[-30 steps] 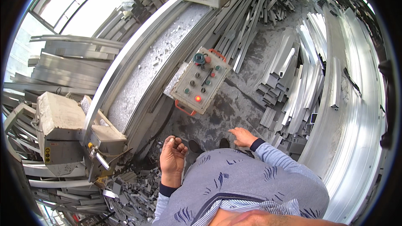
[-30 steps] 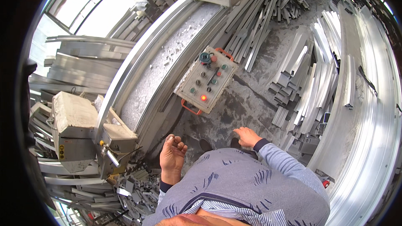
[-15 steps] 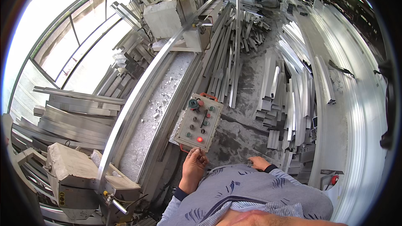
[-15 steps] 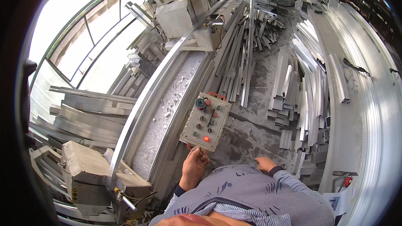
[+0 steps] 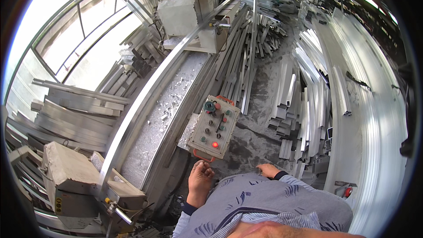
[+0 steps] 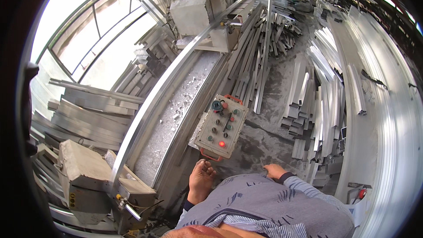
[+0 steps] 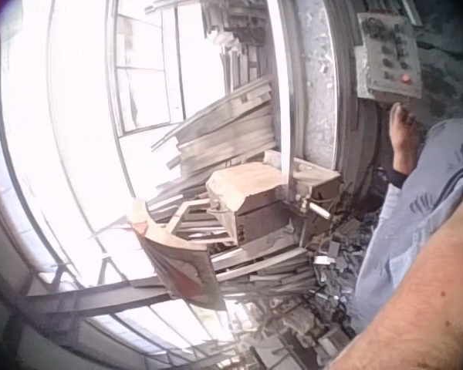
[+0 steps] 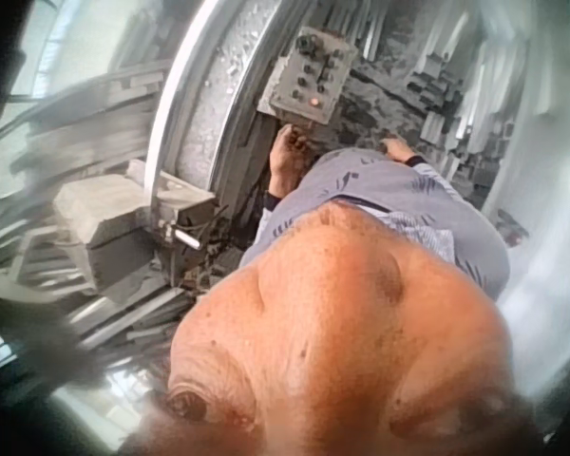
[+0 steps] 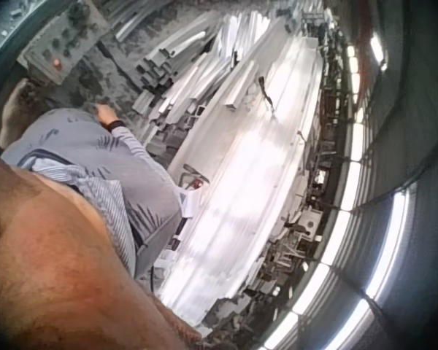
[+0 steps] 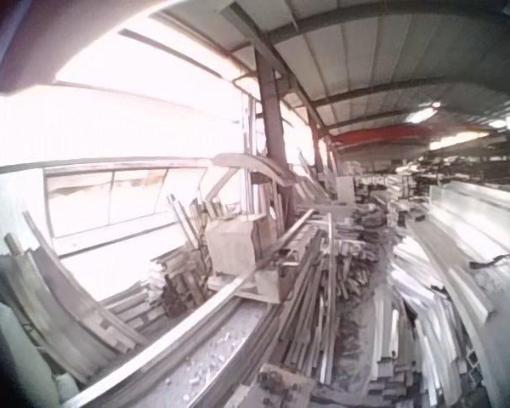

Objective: The person loads long metal profiles into a cutting machine, measures them with a ruler, and operates the machine to cut the pieces. The person then removes the cut pieces and stacks them nearby.

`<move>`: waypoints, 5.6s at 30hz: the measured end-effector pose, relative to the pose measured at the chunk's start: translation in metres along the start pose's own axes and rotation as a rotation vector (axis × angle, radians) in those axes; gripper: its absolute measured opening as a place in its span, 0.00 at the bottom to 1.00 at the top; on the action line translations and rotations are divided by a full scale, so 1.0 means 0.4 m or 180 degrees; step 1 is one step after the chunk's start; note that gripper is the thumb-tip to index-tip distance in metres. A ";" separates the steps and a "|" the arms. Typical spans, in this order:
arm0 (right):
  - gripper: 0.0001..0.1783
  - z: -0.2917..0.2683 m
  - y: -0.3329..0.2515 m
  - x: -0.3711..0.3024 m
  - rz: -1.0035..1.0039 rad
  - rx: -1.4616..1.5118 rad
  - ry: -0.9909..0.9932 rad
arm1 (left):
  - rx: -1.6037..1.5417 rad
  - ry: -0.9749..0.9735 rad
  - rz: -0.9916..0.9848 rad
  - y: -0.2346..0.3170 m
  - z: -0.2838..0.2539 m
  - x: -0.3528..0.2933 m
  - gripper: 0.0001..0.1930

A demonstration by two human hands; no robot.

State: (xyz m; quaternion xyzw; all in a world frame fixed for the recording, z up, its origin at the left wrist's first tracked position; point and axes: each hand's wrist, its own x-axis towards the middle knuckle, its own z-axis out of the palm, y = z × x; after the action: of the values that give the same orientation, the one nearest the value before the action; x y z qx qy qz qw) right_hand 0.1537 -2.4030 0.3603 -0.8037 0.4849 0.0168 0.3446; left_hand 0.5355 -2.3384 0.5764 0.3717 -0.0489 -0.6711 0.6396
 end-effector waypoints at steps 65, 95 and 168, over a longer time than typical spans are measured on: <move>0.28 -0.228 -0.213 0.470 -0.0158 0.0706 0.0248 | 0.4969 0.2423 0.2634 0.472 -0.368 0.276 0.17; 0.30 -0.039 -0.546 0.403 0.0407 0.0527 0.0461 | 0.7145 0.2967 0.1885 1.101 -0.810 0.503 0.42; 0.24 -0.232 -0.403 0.700 -0.0898 -0.1224 0.0766 | 0.7513 0.3086 0.1790 1.106 -0.886 0.547 0.40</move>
State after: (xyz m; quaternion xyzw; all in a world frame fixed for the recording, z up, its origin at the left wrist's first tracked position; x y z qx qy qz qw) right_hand 0.4009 -2.6237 0.4167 -0.9102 0.3934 -0.0353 0.1245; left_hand 1.1191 -2.4673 0.4656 0.8850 -0.4461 0.1334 -0.0001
